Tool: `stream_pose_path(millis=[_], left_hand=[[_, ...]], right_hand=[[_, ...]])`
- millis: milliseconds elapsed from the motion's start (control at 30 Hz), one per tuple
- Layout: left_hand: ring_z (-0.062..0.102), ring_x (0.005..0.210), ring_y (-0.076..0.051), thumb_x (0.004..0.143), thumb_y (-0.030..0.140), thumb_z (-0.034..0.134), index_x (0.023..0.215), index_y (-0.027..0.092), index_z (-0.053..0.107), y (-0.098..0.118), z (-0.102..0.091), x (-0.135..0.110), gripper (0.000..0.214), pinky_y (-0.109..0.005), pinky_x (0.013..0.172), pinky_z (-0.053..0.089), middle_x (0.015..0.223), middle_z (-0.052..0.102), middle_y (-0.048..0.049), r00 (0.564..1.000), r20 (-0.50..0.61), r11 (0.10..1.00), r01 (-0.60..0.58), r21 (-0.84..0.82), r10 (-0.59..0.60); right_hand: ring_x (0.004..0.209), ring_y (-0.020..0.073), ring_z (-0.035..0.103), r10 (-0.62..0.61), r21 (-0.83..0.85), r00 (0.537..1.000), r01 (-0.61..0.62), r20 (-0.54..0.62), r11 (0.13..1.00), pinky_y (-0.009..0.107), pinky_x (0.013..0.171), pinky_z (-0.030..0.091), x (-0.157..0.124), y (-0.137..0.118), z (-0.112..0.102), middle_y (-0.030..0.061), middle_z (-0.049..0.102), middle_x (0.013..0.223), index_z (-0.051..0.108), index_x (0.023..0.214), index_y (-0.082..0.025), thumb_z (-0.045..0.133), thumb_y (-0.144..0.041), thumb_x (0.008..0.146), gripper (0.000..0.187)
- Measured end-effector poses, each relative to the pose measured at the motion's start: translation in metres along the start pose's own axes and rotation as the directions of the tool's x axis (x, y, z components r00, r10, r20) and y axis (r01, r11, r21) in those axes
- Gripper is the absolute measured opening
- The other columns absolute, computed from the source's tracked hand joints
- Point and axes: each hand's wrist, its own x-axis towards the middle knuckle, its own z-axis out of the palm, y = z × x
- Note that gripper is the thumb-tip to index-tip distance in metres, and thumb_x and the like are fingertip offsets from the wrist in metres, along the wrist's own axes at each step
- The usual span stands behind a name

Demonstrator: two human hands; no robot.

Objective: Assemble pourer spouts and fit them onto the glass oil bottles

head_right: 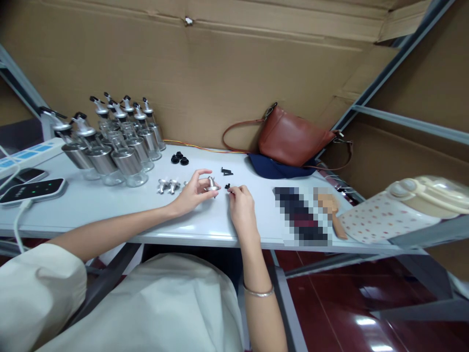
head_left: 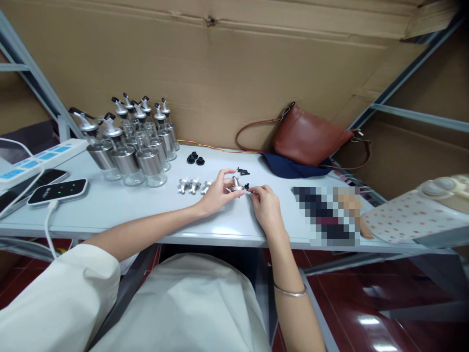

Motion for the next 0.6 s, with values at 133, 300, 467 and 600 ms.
stream_pose_path(millis=[133, 300, 467, 600], left_hand=[[0.059, 0.080, -0.012, 0.074, 0.026, 0.067, 0.101, 0.020, 0.033, -0.0001, 0.0002, 0.0001, 0.044, -0.027, 0.073, 0.043, 0.096, 0.065, -0.0061, 1.000, -0.004, 1.000, 0.023, -0.012, -0.023], [0.058, 0.079, -0.012, 0.075, 0.025, 0.066, 0.104, 0.021, 0.033, 0.0009, 0.0002, 0.0003, 0.044, -0.026, 0.071, 0.042, 0.097, 0.064, -0.0055, 0.999, 0.006, 0.999, 0.036, 0.011, -0.036], [0.055, 0.075, -0.010, 0.075, 0.024, 0.065, 0.108, 0.021, 0.032, -0.0010, -0.0008, 0.0011, 0.046, -0.024, 0.067, 0.039, 0.097, 0.063, -0.0056, 0.999, 0.030, 0.998, 0.016, 0.062, -0.018], [0.056, 0.077, -0.011, 0.076, 0.025, 0.065, 0.108, 0.020, 0.033, -0.0012, -0.0007, 0.0009, 0.046, -0.025, 0.069, 0.039, 0.098, 0.063, -0.0058, 1.000, 0.020, 0.999, 0.020, 0.048, -0.021]], right_hand=[[0.071, 0.0210, 0.055, 0.043, 0.014, 0.999, -0.043, -0.028, 0.999, 0.034, 0.071, 0.042, 0.0002, -0.0025, -0.0033, 0.0074, 0.061, 0.078, 0.062, 0.081, -0.017, 0.047, -0.011, 0.076, 0.016], [0.077, 0.0232, 0.057, 0.039, -0.042, 0.999, -0.039, 0.021, 0.998, 0.035, 0.074, 0.042, -0.0001, -0.0017, -0.0021, 0.0091, 0.065, 0.082, 0.061, 0.083, -0.017, 0.044, -0.006, 0.076, 0.021], [0.085, 0.0264, 0.056, -0.008, -0.102, 1.000, 0.008, 0.009, 0.995, 0.038, 0.079, 0.042, -0.0038, -0.0018, 0.0002, 0.0124, 0.065, 0.090, 0.063, 0.092, -0.014, 0.043, -0.009, 0.080, 0.024], [0.093, 0.0283, 0.054, -0.036, -0.146, 0.999, 0.034, -0.013, 0.989, 0.040, 0.084, 0.042, 0.0014, 0.0014, -0.0024, 0.0150, 0.064, 0.099, 0.063, 0.101, -0.011, 0.043, -0.014, 0.084, 0.026]])
